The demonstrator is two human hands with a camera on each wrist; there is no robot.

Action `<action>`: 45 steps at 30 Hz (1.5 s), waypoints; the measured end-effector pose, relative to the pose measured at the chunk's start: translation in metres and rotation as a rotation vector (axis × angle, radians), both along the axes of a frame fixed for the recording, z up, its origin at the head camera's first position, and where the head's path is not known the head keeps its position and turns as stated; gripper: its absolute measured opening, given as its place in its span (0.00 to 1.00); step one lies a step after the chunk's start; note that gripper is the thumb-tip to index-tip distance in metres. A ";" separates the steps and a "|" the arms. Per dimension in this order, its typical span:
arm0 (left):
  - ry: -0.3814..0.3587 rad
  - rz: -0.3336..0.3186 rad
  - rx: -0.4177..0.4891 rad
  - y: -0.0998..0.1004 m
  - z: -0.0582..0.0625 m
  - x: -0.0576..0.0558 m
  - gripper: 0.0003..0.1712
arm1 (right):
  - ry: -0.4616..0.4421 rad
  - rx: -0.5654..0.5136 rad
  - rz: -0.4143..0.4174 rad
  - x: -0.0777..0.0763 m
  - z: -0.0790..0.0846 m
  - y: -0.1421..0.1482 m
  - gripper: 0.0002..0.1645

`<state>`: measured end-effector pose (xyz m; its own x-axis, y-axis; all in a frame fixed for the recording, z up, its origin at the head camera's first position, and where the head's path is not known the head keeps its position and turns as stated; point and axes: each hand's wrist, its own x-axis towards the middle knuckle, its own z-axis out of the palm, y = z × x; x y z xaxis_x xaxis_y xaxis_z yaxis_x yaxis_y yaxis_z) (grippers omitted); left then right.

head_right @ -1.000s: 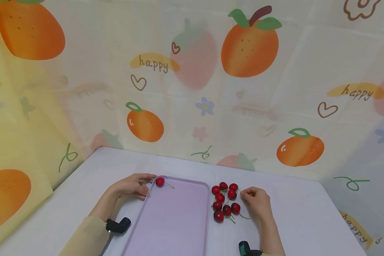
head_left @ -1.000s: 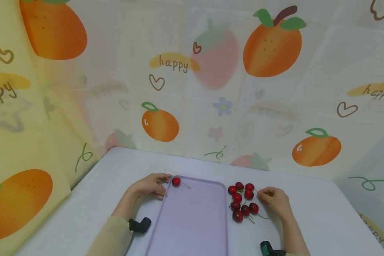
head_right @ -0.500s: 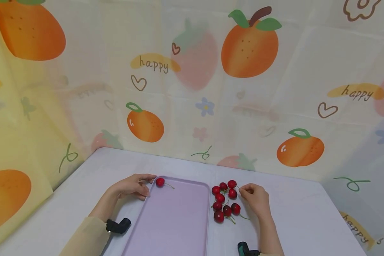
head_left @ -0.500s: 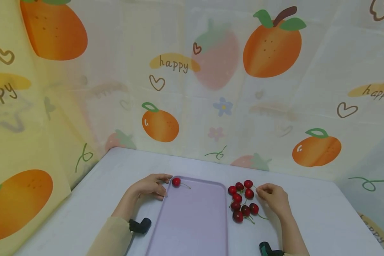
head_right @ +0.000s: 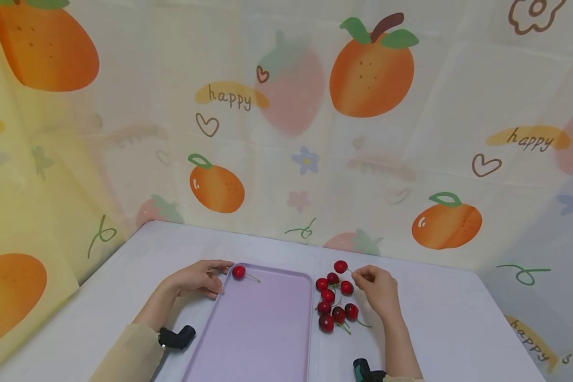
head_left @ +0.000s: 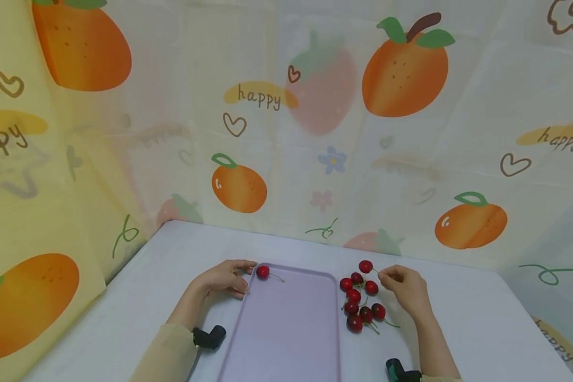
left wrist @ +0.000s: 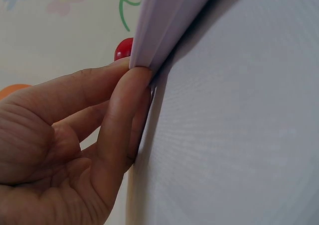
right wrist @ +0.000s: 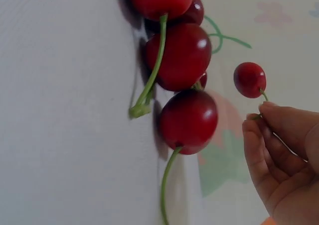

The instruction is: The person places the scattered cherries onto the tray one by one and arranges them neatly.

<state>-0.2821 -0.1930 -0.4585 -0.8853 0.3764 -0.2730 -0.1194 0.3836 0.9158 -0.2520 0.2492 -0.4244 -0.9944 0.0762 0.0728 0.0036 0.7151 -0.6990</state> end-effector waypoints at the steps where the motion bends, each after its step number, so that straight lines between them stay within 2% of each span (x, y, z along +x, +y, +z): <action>1: 0.002 -0.001 0.001 0.000 0.000 0.000 0.40 | 0.003 0.000 0.003 0.000 0.002 -0.001 0.16; 20: 0.003 -0.002 -0.009 0.000 -0.002 0.001 0.41 | 0.081 -0.072 0.044 0.006 0.030 -0.037 0.14; 45: 0.003 0.006 -0.010 0.000 0.001 0.001 0.40 | 0.154 -0.187 0.138 -0.004 0.027 -0.108 0.04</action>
